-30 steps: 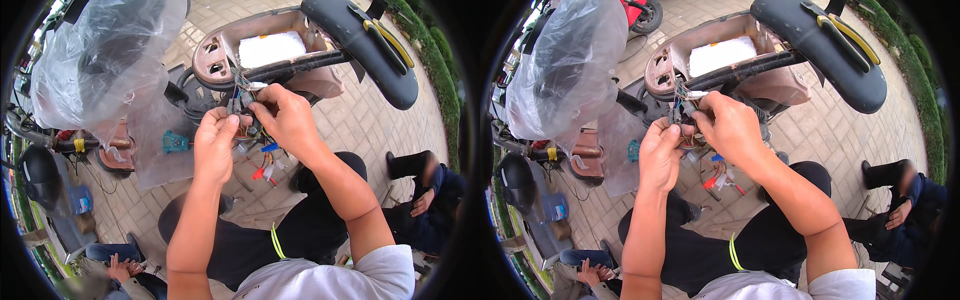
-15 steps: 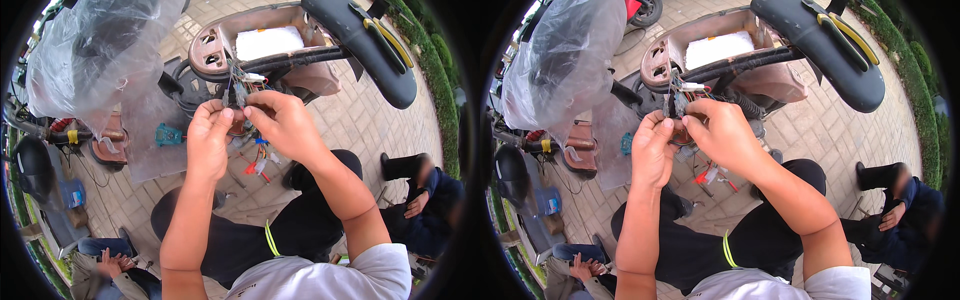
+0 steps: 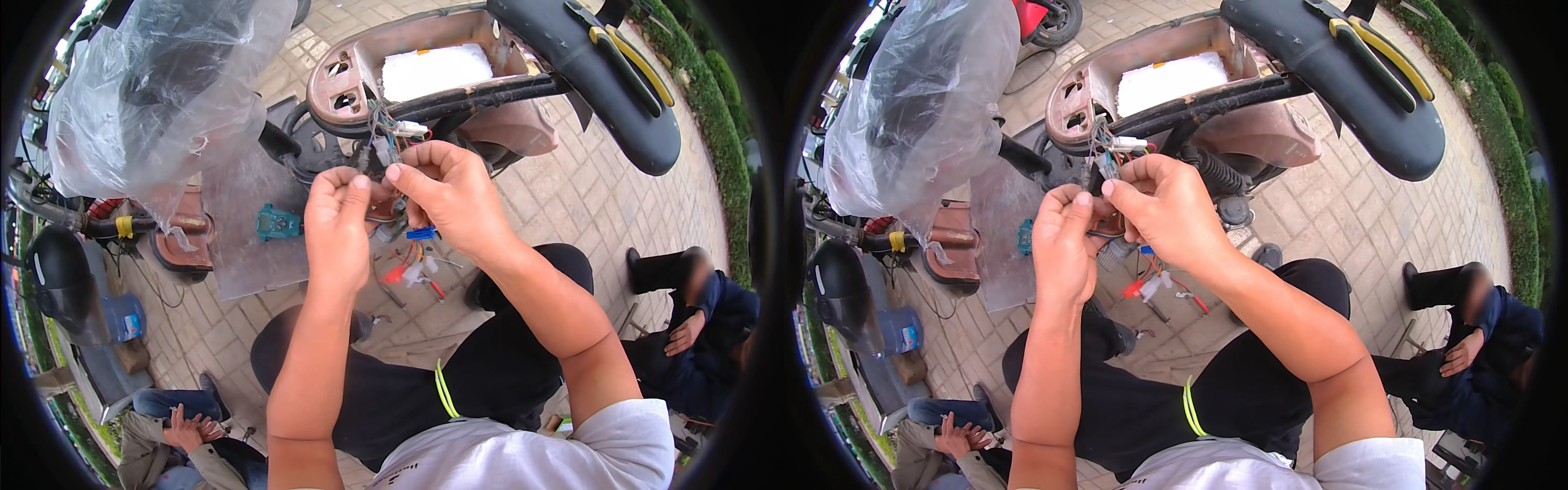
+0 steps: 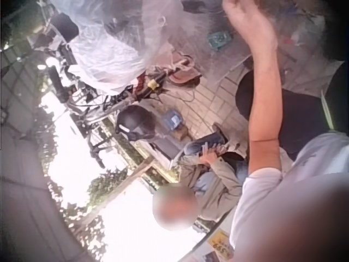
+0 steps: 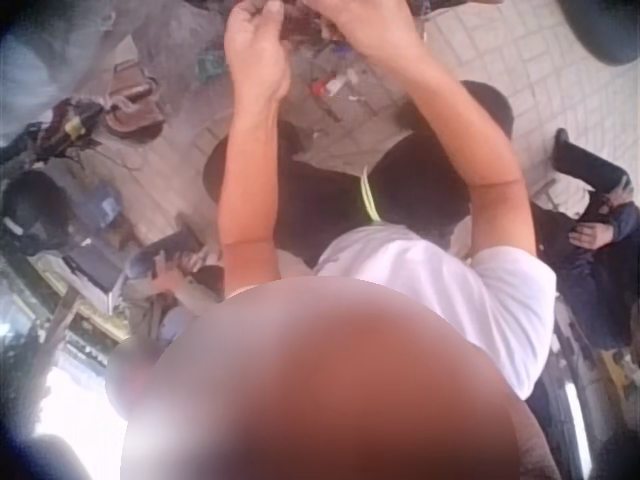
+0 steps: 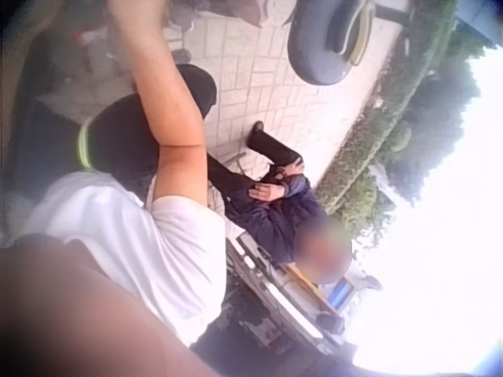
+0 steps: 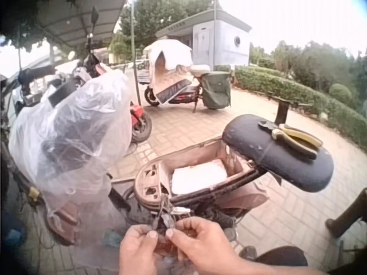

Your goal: The person sits on the ground and repairs the wiring of a scooter. They use pliers to strip wire insulation and connect various colored wires and connectors. The person handles multiple wire bundles and connectors, organizing and joining them together.

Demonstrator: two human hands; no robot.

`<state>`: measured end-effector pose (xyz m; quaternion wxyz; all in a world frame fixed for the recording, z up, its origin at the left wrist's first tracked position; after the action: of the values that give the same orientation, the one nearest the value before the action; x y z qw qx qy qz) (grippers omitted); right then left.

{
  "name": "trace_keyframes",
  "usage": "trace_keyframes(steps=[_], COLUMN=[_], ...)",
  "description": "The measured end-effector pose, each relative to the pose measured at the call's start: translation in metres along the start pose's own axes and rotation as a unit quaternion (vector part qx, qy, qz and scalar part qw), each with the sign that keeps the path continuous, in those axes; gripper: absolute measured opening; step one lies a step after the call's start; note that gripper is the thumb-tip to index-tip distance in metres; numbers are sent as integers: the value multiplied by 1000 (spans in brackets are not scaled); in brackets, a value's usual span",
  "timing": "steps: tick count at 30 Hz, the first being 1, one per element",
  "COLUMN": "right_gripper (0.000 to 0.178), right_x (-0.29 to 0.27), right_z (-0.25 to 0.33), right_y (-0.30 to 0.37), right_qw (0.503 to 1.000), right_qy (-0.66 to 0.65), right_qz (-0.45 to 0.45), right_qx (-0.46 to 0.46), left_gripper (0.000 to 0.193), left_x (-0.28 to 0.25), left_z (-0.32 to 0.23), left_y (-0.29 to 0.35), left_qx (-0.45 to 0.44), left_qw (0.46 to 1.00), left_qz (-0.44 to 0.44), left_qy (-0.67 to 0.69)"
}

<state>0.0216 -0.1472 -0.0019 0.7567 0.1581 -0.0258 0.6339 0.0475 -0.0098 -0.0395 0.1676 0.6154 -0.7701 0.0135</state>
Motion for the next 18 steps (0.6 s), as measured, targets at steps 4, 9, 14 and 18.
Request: trace_keyframes(steps=[4,9,14,18], right_gripper=[21,24,29,29], right_x=[1,3,-8,-6], right_z=[0,-6,-13,-14], right_y=[-1,-1,-2,0], right_qw=[999,994,989,987], right_qy=[-9,-60,-90,-97], right_qz=[46,89,120,125], right_qx=[-21,10,18,31], left_gripper=[16,13,13,15], left_x=[-10,-10,-6,-14], left_z=[-1,3,-1,-12], left_y=[-13,-27,-17,-5], left_qx=[-3,-24,-47,-27], left_qw=[998,998,999,999], left_qz=[-61,-44,8,26], left_qy=[-14,-25,8,-27])
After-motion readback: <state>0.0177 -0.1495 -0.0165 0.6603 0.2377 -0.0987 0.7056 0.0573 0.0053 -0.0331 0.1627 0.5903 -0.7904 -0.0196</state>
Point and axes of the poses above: each hand's wrist, its own y-axis away from the middle knuckle, its own x-axis out of the palm, z = x × y, the point moved 7 cm from there along -y, towards the middle knuckle, and after that the axes turned 5 degrees about -y, right-handed, at the moved point
